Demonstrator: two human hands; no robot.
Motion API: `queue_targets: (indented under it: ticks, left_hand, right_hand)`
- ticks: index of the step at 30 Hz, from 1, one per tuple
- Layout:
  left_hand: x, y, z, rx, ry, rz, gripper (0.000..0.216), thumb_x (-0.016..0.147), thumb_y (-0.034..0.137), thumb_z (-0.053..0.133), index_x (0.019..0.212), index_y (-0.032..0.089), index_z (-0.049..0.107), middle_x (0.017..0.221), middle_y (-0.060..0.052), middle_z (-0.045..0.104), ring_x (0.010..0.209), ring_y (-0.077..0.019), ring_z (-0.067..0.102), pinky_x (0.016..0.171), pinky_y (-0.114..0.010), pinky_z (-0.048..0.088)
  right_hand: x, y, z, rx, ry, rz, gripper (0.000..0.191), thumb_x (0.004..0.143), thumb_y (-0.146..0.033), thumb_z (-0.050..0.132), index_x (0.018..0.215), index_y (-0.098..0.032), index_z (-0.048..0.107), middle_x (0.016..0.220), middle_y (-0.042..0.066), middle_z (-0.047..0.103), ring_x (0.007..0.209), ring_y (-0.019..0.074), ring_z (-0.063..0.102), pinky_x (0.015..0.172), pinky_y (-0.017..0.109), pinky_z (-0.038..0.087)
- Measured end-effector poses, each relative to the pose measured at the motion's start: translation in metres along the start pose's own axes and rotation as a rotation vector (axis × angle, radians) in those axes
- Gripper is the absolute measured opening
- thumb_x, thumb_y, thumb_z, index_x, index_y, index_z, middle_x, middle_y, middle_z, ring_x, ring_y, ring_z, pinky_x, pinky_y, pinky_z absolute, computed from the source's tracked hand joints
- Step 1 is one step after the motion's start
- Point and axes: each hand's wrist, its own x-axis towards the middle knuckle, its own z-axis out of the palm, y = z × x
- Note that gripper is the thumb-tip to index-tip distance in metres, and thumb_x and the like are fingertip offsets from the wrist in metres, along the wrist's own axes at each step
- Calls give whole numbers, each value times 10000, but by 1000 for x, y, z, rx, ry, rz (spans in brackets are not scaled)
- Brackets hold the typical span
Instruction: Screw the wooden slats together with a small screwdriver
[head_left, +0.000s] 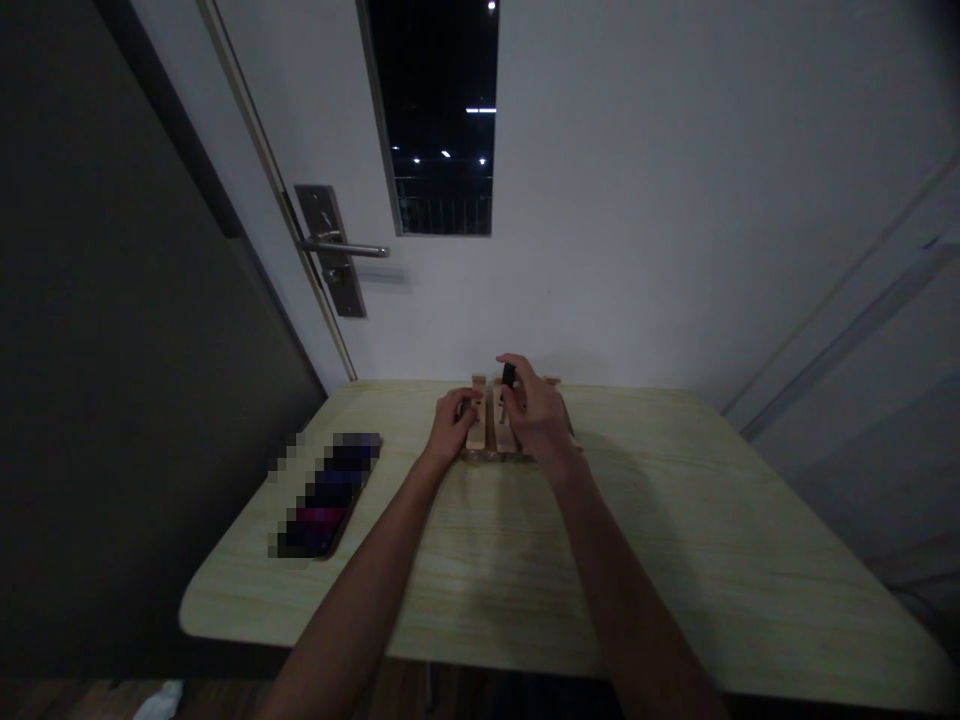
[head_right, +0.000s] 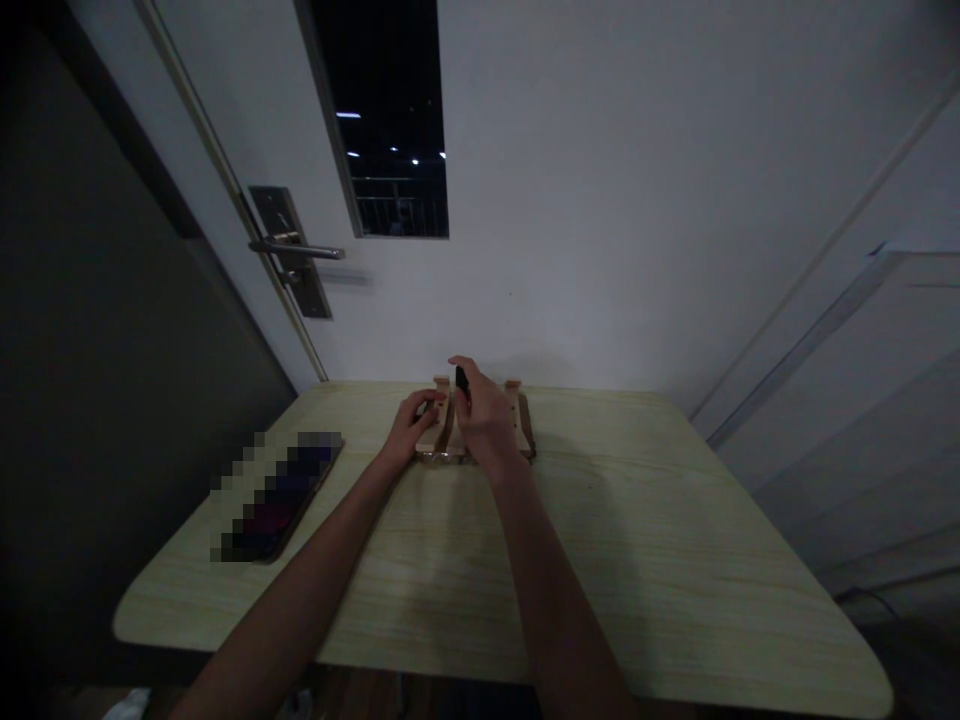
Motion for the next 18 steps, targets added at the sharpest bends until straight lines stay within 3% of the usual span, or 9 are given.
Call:
queue_targets:
  ticks: [6, 12, 18]
  left_hand:
    - [0, 3, 0, 1, 1, 10, 205, 792, 229, 511, 964, 200, 619, 1080, -55, 609, 1039, -214, 526, 888, -362, 435]
    - [-1, 5, 0, -14, -3, -7, 208, 800, 263, 515, 968, 196, 618, 1093, -57, 611, 1049, -211, 530, 874, -347, 447]
    - [0, 5, -1, 8, -9, 2, 195, 790, 232, 522, 958, 201, 615, 1086, -51, 617, 1056, -214, 521, 899, -363, 430]
  right_hand:
    - [-1, 5, 4, -35, 27, -10, 320, 845, -191, 465, 1151, -239, 547, 984, 68, 649, 848, 205, 595, 799, 362, 444]
    - [-1, 5, 6, 65, 73, -36, 373, 836, -175, 457, 1193, -220, 556, 1111, 80, 619, 963, 194, 582, 861, 356, 449]
    - [-1, 6, 5, 47, 45, -14, 383, 833, -162, 446, 1192, -237, 556, 1046, 69, 645, 918, 202, 590, 849, 375, 442]
